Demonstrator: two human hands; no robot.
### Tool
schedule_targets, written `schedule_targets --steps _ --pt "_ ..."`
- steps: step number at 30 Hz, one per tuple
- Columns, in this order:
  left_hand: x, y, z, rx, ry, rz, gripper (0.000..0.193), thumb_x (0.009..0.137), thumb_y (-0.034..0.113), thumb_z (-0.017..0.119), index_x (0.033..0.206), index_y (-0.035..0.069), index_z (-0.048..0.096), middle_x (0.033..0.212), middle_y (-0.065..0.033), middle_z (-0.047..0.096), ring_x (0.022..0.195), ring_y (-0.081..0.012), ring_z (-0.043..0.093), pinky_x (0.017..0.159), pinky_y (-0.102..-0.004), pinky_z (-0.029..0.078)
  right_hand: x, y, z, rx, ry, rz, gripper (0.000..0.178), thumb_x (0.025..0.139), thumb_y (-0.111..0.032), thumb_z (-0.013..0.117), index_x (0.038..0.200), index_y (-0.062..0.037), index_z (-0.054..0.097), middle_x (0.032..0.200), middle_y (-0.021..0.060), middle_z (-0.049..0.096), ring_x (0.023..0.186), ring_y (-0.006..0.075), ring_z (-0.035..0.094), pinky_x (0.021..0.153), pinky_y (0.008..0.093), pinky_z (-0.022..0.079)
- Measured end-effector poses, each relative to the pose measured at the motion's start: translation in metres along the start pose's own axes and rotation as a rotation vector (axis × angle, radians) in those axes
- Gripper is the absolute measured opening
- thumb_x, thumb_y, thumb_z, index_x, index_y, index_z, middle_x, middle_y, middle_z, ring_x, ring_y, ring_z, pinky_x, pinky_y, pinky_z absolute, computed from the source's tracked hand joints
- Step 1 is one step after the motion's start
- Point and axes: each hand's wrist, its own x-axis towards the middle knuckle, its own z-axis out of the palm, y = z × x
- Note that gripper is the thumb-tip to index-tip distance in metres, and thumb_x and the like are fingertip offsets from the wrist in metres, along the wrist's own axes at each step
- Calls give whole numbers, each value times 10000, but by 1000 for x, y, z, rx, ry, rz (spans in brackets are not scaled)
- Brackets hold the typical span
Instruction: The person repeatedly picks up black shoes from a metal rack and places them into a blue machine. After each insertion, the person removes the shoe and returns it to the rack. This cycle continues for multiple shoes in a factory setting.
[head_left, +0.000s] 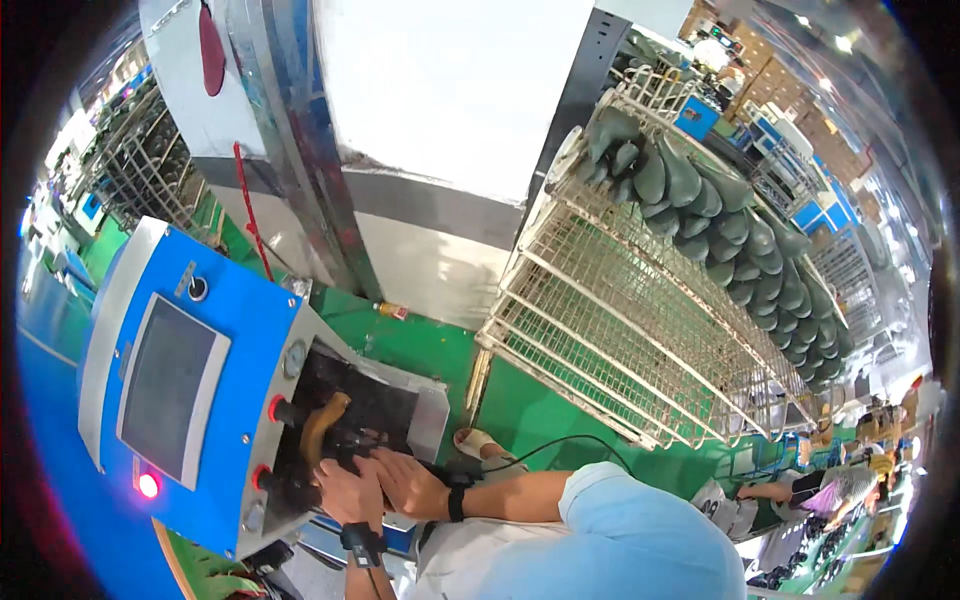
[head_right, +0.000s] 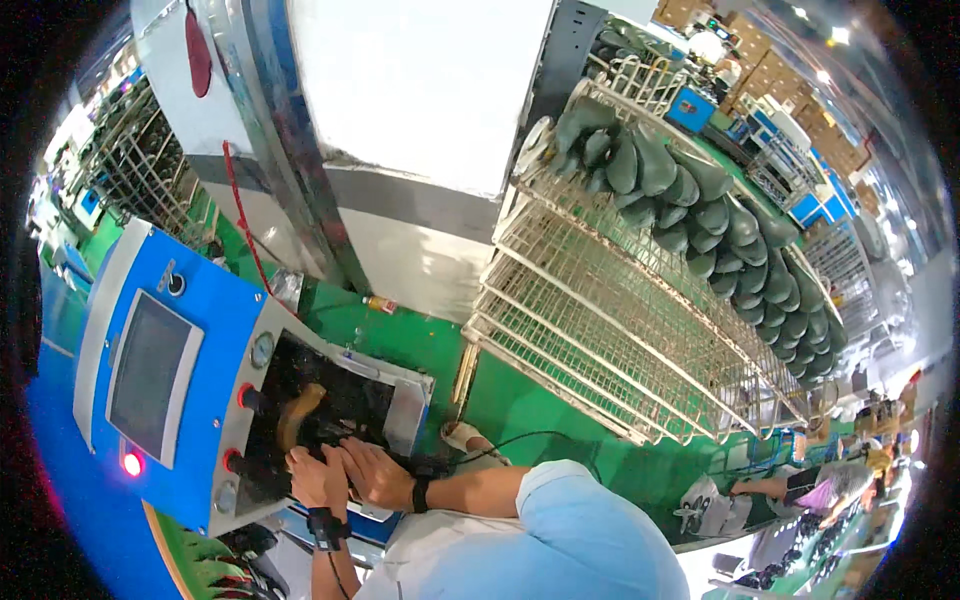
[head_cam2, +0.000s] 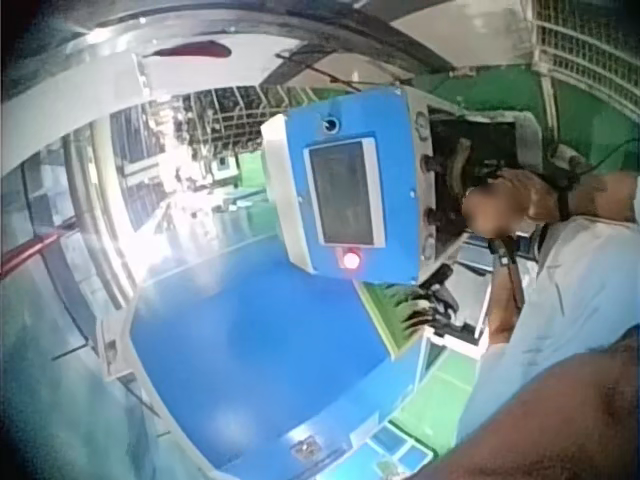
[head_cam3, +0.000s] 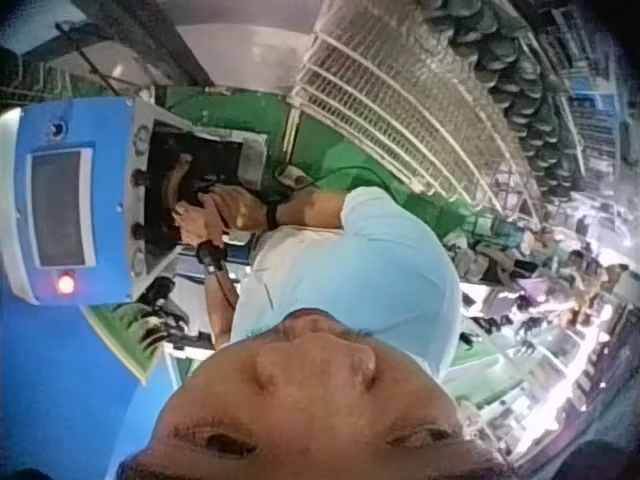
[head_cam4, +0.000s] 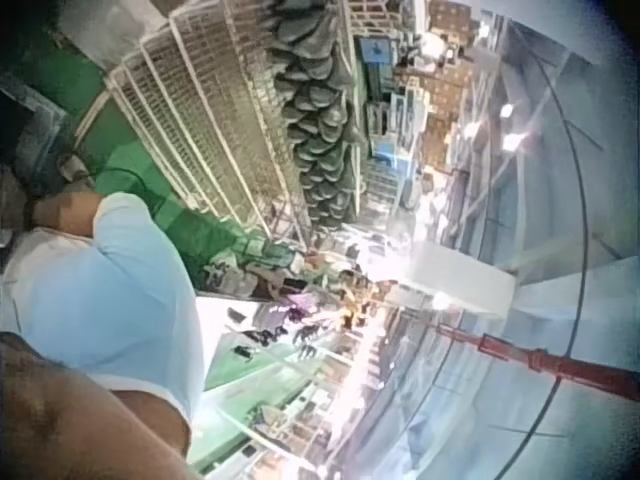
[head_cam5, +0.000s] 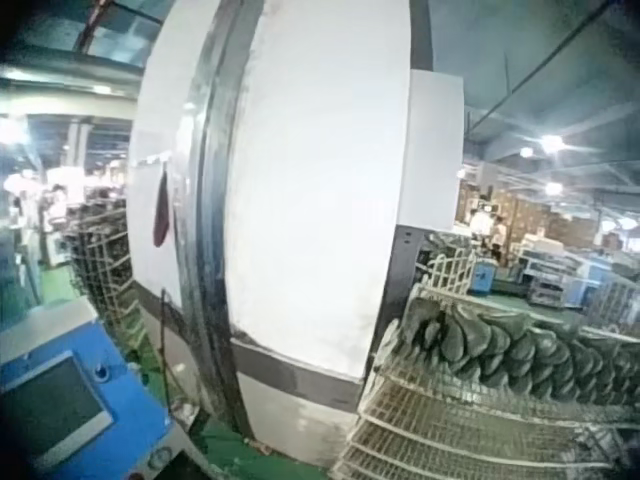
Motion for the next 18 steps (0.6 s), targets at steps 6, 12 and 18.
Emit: schedule_targets --steps 6,12,18 --pt "1 -13 5 -56 36 75 523 919 394 679 1299 36 641 1195 -274 691 1052 -501 690 884 -574 565 -13 -1 30 -130 164 -70 640 930 -230 669 1373 206 519 1357 425 554 1293 536 576 1082 566 510" --pt "-13 -39 24 -319 145 90 484 1002 383 627 1304 6 645 1303 -296 634 1117 -515 656 926 -577 547 -17 -9 39 -237 -66 1 679 954 -224 582 1489 164 429 1522 382 465 1435 516 462 1196 586 375" --pt "-22 -39 26 -379 91 56 475 1017 344 606 1324 -18 614 1310 -324 613 1167 -521 619 990 -576 512 -18 0 20 -110 -210 -42 702 914 -223 614 1489 149 461 1536 340 482 1473 516 429 1222 584 336"
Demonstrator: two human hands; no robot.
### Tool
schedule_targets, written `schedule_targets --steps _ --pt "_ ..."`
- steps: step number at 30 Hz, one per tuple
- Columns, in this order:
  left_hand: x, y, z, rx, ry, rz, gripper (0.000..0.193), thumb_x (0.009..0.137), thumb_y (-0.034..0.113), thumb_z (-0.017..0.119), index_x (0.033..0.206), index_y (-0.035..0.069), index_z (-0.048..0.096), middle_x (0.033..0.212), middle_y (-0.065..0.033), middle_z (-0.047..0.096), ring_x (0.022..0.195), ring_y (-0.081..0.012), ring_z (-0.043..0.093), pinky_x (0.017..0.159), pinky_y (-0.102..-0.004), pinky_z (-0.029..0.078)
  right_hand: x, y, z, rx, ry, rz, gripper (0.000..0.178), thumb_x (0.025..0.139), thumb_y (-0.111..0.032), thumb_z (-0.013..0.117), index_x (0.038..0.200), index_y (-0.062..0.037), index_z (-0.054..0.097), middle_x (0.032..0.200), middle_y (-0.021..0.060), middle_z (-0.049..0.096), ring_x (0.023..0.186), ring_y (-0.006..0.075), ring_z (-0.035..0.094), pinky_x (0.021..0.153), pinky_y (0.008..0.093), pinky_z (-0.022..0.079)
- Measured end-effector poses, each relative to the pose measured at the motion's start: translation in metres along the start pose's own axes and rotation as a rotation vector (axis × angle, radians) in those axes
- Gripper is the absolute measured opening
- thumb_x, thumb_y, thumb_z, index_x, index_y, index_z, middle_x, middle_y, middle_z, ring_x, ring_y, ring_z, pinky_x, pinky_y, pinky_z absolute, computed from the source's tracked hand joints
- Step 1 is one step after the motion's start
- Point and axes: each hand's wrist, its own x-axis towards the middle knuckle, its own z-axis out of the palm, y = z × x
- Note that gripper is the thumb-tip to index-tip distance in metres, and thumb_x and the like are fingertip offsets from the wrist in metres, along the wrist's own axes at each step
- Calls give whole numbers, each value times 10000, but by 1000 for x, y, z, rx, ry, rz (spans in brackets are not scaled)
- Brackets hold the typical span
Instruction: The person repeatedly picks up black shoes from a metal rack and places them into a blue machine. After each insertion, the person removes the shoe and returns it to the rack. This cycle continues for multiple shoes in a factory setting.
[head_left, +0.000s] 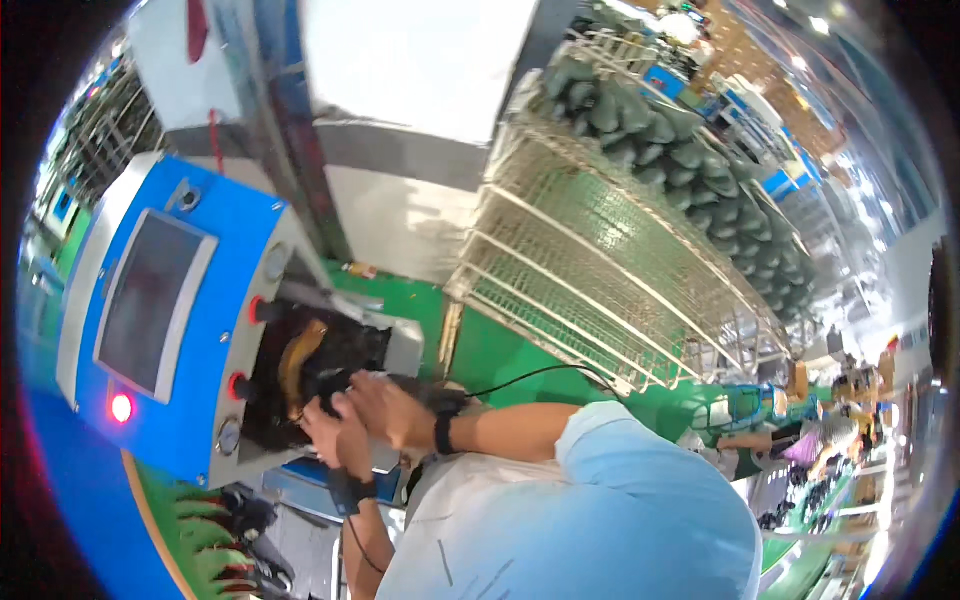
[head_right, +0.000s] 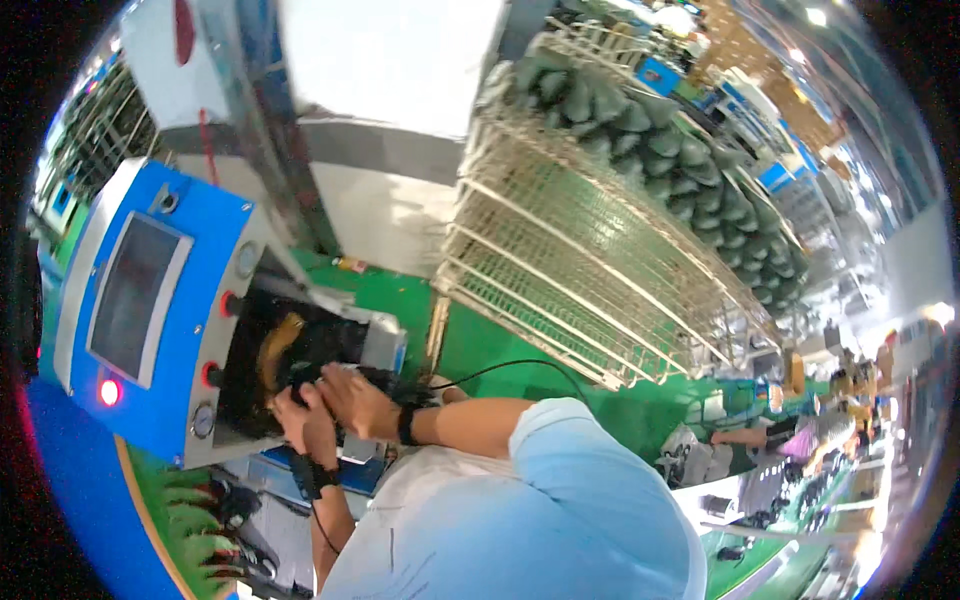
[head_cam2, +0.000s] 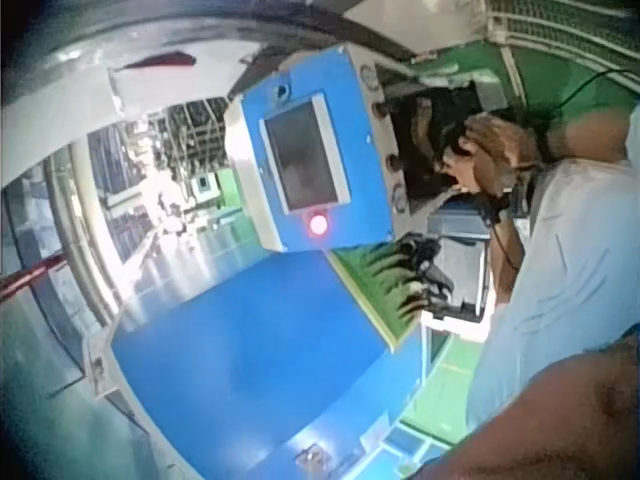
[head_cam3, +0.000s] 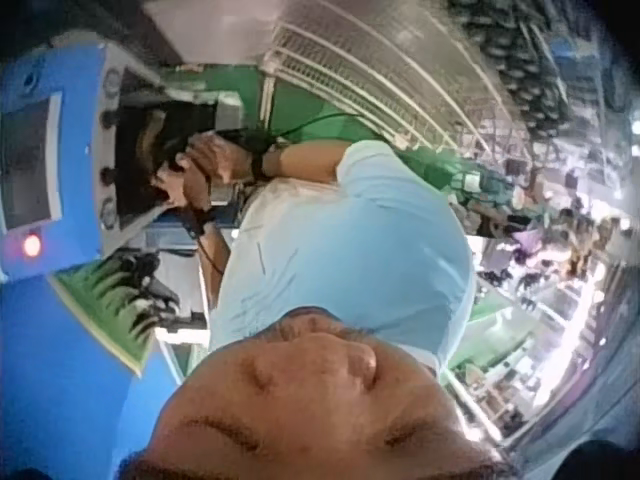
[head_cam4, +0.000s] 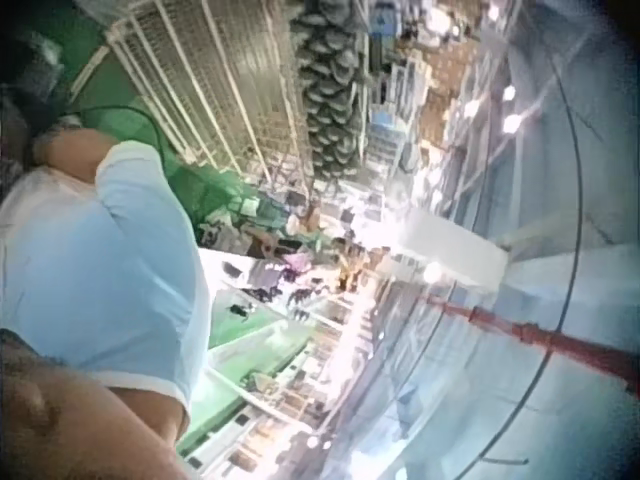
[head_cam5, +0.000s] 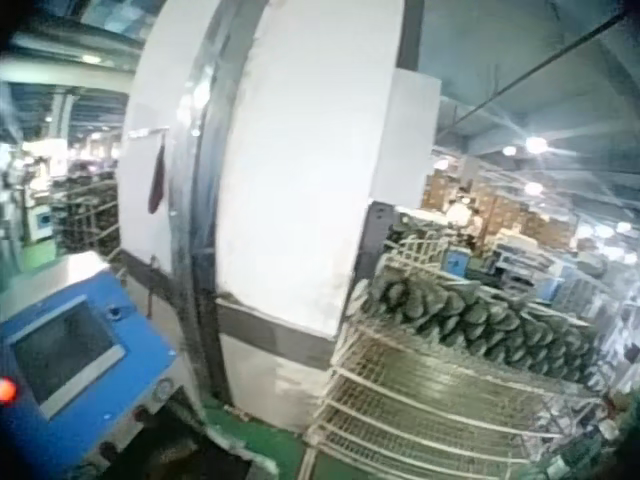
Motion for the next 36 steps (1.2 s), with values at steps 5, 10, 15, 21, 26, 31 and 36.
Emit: schedule_targets --steps 5,10,15,21,26,31,36 --pt "18 24 -24 76 -161 -85 480 976 398 635 1289 33 633 1165 -326 671 1020 -542 692 900 -582 562 7 -8 -56 -255 -93 132 778 845 -296 731 1485 92 520 1385 292 571 1268 469 569 1042 531 491" --pt "25 45 -21 293 -122 35 373 962 425 653 1122 90 697 1051 -269 675 848 -491 734 724 -562 612 1 13 -50 109 -238 317 1016 643 -439 926 1453 30 532 1236 238 606 1105 426 611 922 508 526" --pt "49 79 23 628 -77 156 325 923 435 652 902 126 749 887 -206 731 666 -383 740 553 -504 598 -5 25 -43 439 -164 529 968 660 -439 928 1447 -25 545 1207 214 628 1109 413 654 939 505 562" --pt "56 67 40 605 35 333 252 888 350 670 813 119 738 770 -174 682 608 -338 717 511 -448 584 -15 22 -14 652 -86 618 953 665 -473 927 1423 -28 559 1274 237 640 1117 415 675 916 511 566" --pt "2 43 -20 288 -16 89 222 948 301 663 1019 92 637 938 -237 646 684 -462 702 602 -561 590 -18 16 -48 183 -85 122 882 662 -383 919 1357 51 593 1269 246 626 1100 438 629 946 523 544" --pt "-122 -3 -22 -132 -365 -296 610 1010 371 650 1363 -89 459 1171 -318 697 1075 -501 705 917 -537 563 -104 57 -60 -120 -349 -145 522 850 -201 698 1346 -48 642 1302 151 648 1054 369 647 938 476 538" --pt "-133 -53 -2 -1520 -655 -1031 475 1063 395 635 1280 -27 656 1111 -97 765 969 -256 743 827 -368 598 -79 37 -136 83 -626 -257 851 807 -309 836 1532 -34 486 1324 207 631 1081 434 612 928 524 518"
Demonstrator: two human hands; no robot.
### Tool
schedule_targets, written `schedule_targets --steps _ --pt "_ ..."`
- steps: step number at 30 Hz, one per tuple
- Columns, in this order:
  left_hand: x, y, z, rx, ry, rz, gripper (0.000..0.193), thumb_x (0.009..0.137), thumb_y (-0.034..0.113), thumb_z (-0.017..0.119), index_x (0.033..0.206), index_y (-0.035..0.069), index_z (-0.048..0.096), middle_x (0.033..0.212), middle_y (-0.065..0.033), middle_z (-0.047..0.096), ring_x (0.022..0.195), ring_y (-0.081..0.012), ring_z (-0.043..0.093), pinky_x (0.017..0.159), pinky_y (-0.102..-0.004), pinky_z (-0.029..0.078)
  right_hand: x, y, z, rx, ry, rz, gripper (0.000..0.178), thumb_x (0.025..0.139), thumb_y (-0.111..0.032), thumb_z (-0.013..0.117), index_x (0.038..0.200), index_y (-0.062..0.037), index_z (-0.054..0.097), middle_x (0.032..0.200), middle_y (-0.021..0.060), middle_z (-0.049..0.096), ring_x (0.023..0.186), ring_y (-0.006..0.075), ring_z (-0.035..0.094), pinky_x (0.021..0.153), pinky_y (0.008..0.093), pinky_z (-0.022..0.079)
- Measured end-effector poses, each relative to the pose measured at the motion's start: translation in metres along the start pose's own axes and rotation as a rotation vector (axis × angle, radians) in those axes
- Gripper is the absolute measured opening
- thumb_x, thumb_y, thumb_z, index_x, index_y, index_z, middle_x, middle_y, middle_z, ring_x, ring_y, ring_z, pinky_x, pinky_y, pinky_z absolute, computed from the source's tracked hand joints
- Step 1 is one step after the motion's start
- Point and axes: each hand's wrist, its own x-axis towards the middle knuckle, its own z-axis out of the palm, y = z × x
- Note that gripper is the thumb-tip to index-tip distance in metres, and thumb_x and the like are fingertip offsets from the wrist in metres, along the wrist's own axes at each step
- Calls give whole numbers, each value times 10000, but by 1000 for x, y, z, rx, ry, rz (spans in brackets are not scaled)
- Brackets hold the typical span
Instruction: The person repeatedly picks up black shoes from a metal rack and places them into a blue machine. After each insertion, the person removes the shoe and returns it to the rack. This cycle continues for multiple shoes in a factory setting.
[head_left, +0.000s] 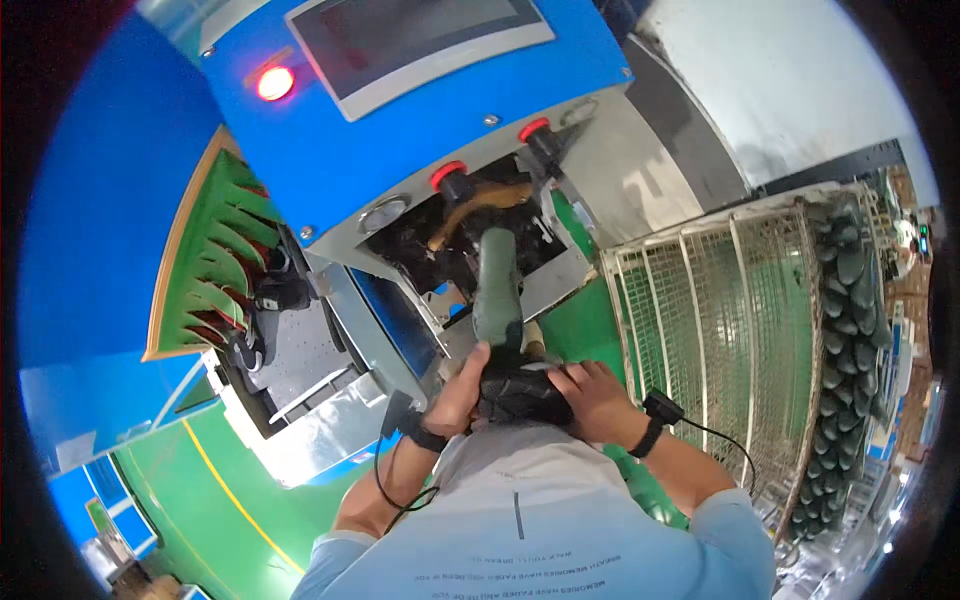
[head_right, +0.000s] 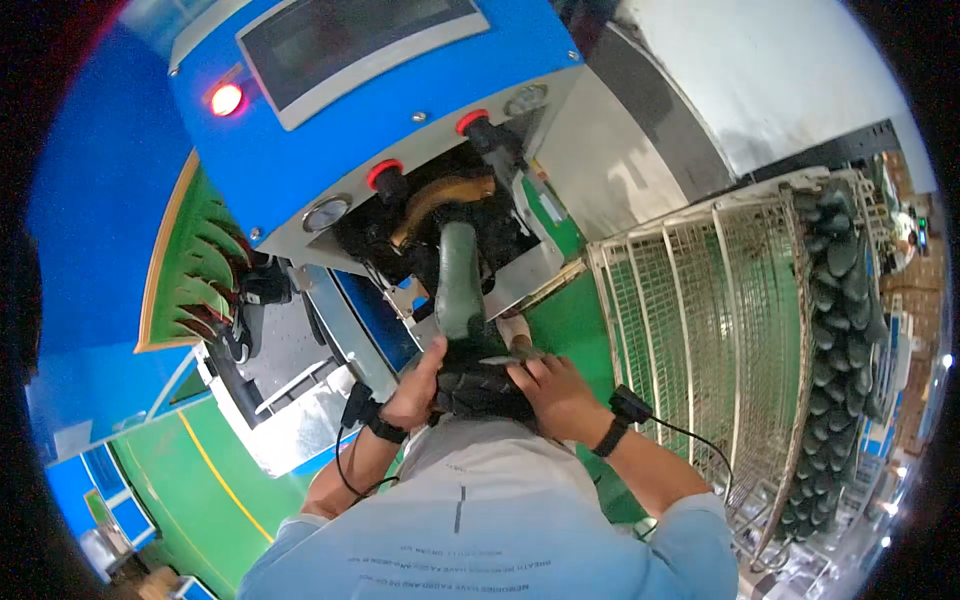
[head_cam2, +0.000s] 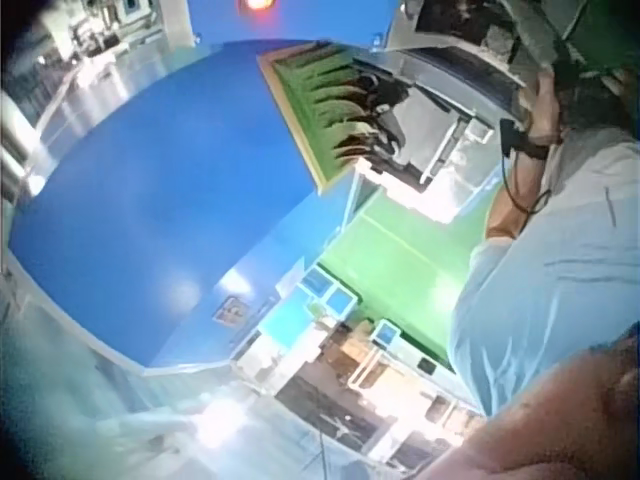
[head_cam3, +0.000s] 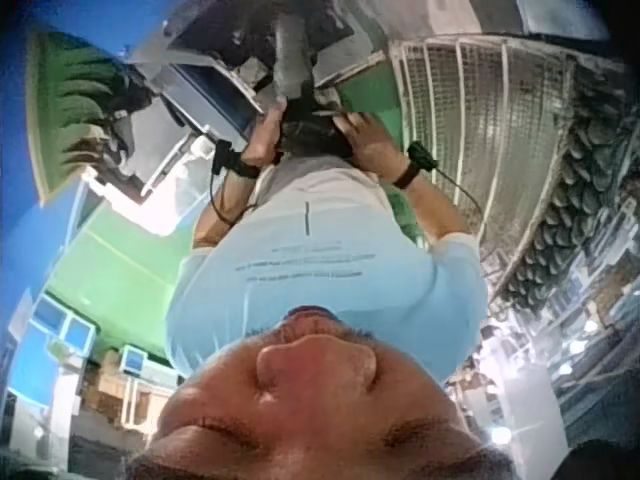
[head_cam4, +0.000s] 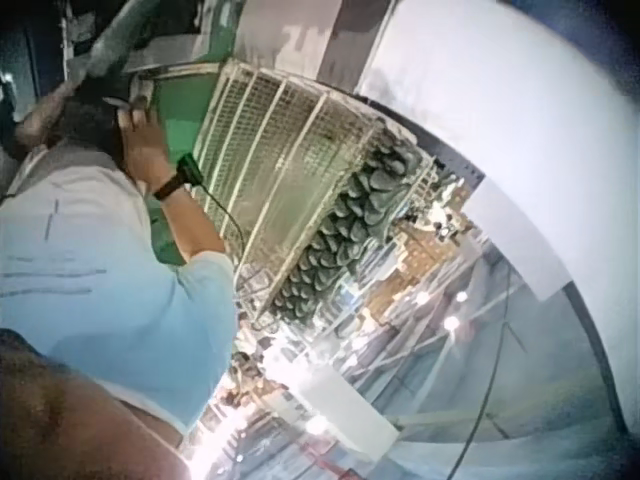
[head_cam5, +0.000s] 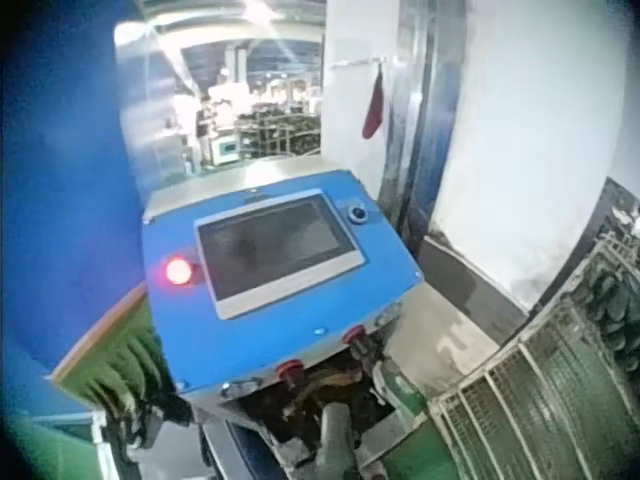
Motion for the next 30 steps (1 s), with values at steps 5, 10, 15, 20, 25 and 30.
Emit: schedule_targets --steps 5,10,15,20,25,30 --pt "-21 -2 7 73 148 10 325 997 205 699 1251 5 666 1049 -77 753 793 -196 721 670 -322 576 50 36 19 815 -97 248 1017 913 -465 810 1645 -8 271 1462 356 536 1256 463 643 1027 505 547" --pt "-36 4 29 478 357 175 309 925 219 712 1173 35 703 926 -24 699 711 -133 617 605 -279 496 161 24 85 1310 444 482 1210 857 -452 847 1693 28 116 1595 296 470 1478 389 473 1229 420 369" --pt "-35 -6 -1 637 622 212 176 885 252 738 877 88 676 645 2 580 462 -108 492 421 -283 359 87 72 9 1283 363 159 1042 857 -276 878 1663 23 290 1645 258 446 1516 323 445 1239 370 346" --pt "-13 7 69 1137 690 294 344 879 335 765 839 7 669 647 -50 564 546 -171 544 525 -349 398 -68 200 -34 824 843 667 899 875 -258 860 1586 70 418 1597 284 490 1477 353 499 1207 415 411" --pt "10 -5 120 1466 693 473 434 834 380 817 912 -41 751 860 -212 719 784 -338 684 738 -439 532 -130 385 -59 387 902 1387 719 970 -256 673 1565 48 407 1350 322 640 1191 460 659 1009 524 527" --pt "23 16 129 1641 587 381 498 820 376 818 813 -106 693 734 -244 653 715 -342 666 689 -468 487 -203 635 0 655 1058 1472 734 1005 -236 695 1605 -61 310 1149 165 700 913 317 697 748 448 594"
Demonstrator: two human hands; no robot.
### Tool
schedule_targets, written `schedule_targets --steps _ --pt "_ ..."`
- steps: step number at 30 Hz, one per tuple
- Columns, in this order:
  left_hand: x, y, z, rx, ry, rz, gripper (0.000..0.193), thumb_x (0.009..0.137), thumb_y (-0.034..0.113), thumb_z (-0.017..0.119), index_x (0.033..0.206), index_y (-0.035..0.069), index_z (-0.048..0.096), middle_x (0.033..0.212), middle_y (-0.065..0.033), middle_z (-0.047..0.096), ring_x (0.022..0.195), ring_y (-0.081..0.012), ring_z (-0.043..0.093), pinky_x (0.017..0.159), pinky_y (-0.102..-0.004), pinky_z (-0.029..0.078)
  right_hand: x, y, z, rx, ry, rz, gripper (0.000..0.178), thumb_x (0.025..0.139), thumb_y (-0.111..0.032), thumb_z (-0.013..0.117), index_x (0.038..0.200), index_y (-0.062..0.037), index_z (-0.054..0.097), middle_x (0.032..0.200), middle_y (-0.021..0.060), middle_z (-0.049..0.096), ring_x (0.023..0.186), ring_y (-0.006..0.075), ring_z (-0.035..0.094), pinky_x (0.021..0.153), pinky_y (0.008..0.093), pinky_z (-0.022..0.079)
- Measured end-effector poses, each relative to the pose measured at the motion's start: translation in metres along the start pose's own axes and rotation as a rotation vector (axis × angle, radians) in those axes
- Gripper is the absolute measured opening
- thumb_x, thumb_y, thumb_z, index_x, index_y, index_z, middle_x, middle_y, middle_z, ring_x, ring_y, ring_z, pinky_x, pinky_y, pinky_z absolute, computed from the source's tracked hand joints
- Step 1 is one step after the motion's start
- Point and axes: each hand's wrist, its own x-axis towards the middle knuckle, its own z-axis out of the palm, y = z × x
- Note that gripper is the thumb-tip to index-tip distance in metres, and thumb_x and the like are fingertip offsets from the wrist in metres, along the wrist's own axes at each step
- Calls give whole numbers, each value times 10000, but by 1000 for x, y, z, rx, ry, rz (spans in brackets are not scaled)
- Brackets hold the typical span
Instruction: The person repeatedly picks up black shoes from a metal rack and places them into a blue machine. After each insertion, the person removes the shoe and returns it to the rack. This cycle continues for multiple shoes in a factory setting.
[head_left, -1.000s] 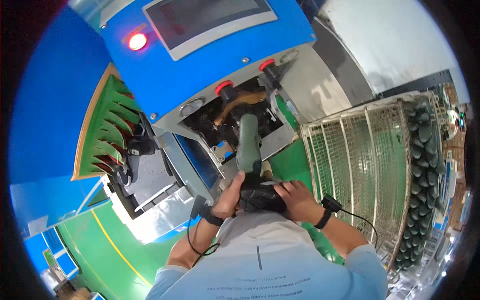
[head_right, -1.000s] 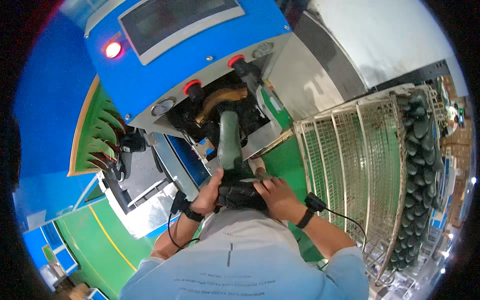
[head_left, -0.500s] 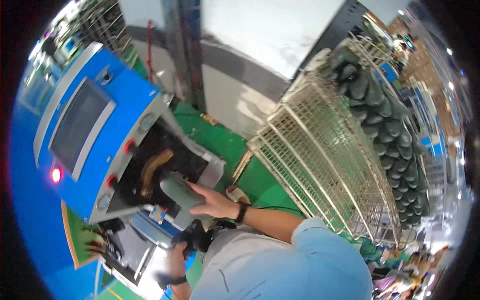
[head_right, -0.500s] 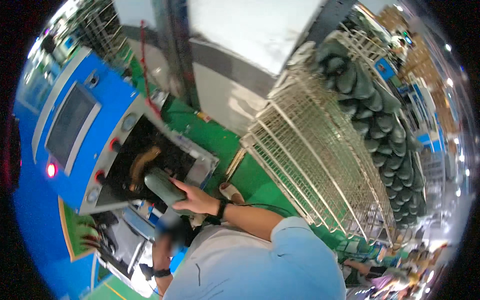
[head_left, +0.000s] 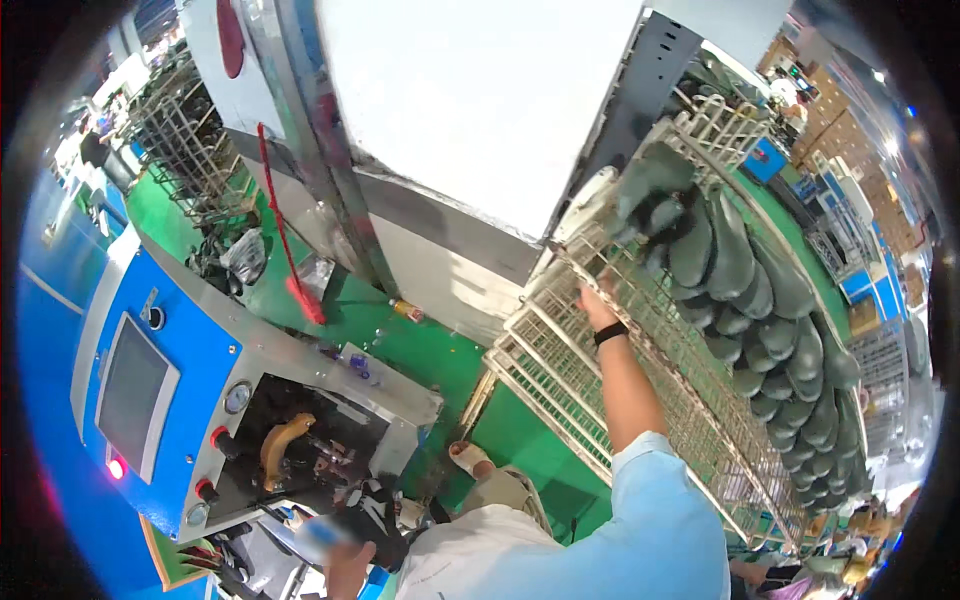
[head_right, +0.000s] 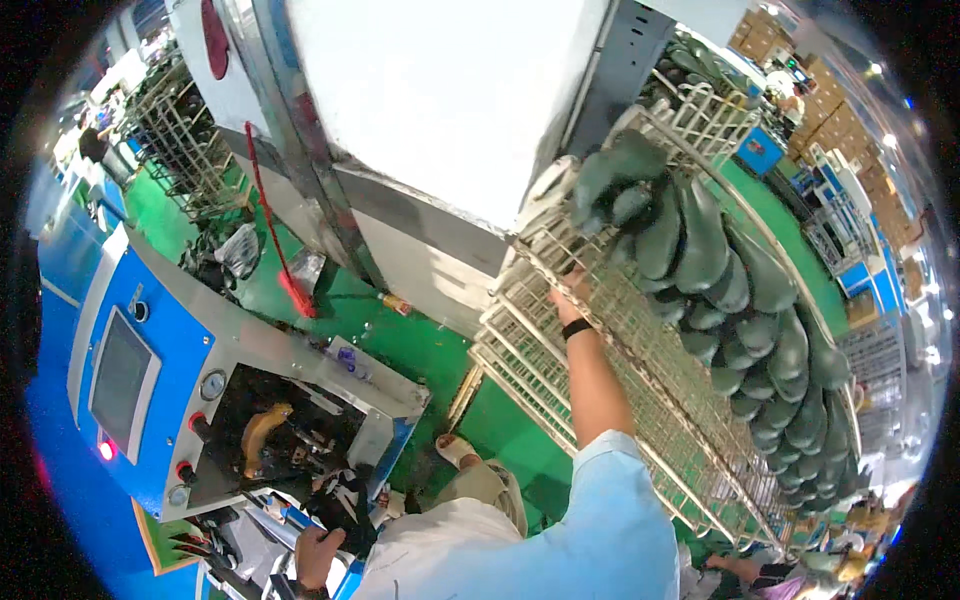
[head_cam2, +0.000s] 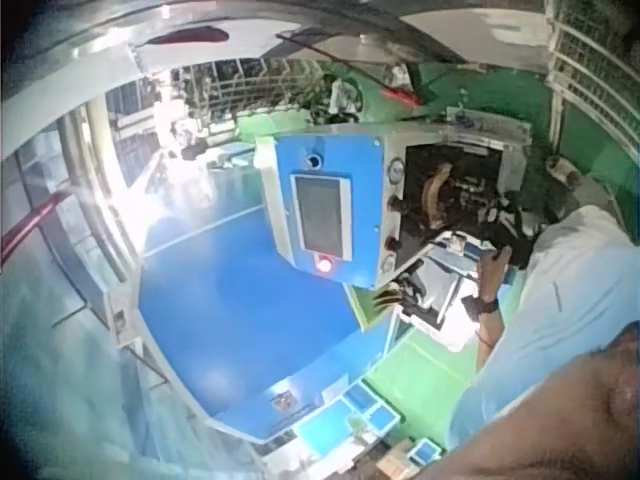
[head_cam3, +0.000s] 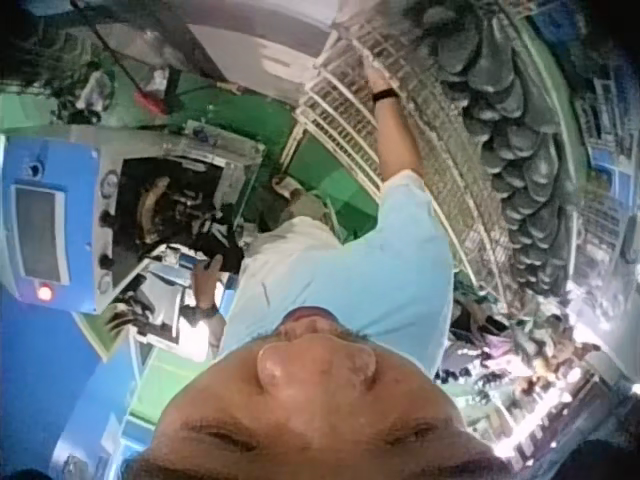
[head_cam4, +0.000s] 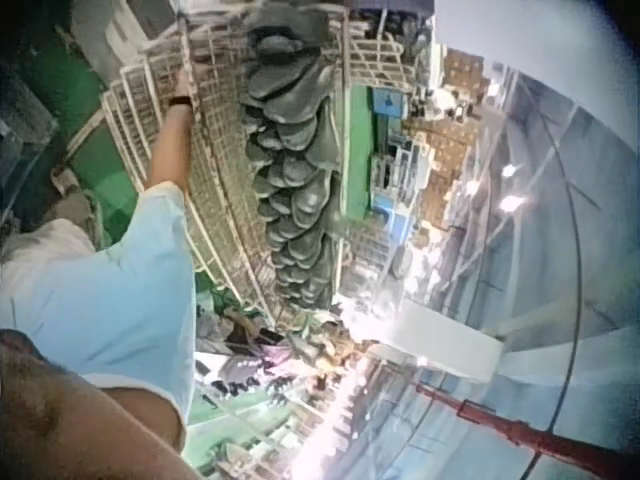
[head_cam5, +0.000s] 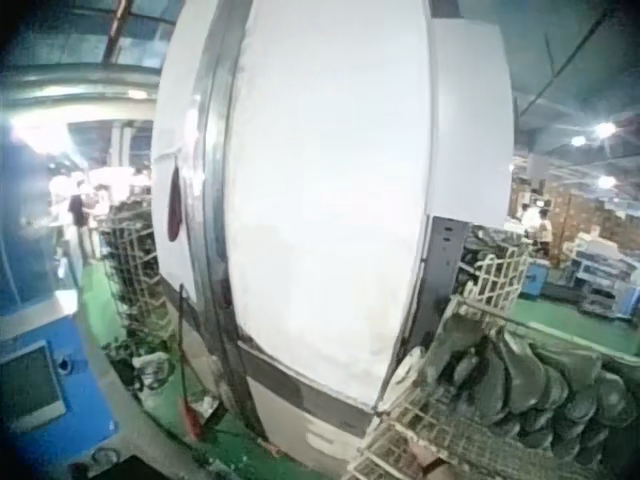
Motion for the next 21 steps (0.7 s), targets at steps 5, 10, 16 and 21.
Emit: schedule_targets --steps 5,10,16,21 --pt "-51 -40 -19 -259 -20 -348 379 860 347 809 821 -23 740 657 -81 701 595 -156 648 602 -338 499 -6 -60 39 920 -457 -52 482 954 -216 811 1361 -78 593 1326 90 608 1107 261 672 962 521 643" --pt "-143 -165 -19 -675 101 -408 147 909 247 725 882 102 726 904 -49 711 786 -170 644 732 -360 517 -159 -131 10 631 -502 -98 577 1084 -289 556 1582 -23 438 1241 147 687 1304 306 630 1132 448 484" --pt "-198 -252 -56 -462 752 -454 334 943 257 753 844 -55 685 880 -87 620 888 -210 601 809 -346 473 -368 -151 70 335 -651 -105 446 1041 -140 596 1448 42 580 1060 140 729 922 182 699 791 326 590" --pt "-177 -431 42 -15 671 -859 323 951 296 672 1009 3 794 1153 -239 701 1077 -397 684 942 -474 569 -538 -191 142 -43 -1194 -453 450 1063 -151 627 1447 75 568 1049 113 739 884 156 674 774 318 568"
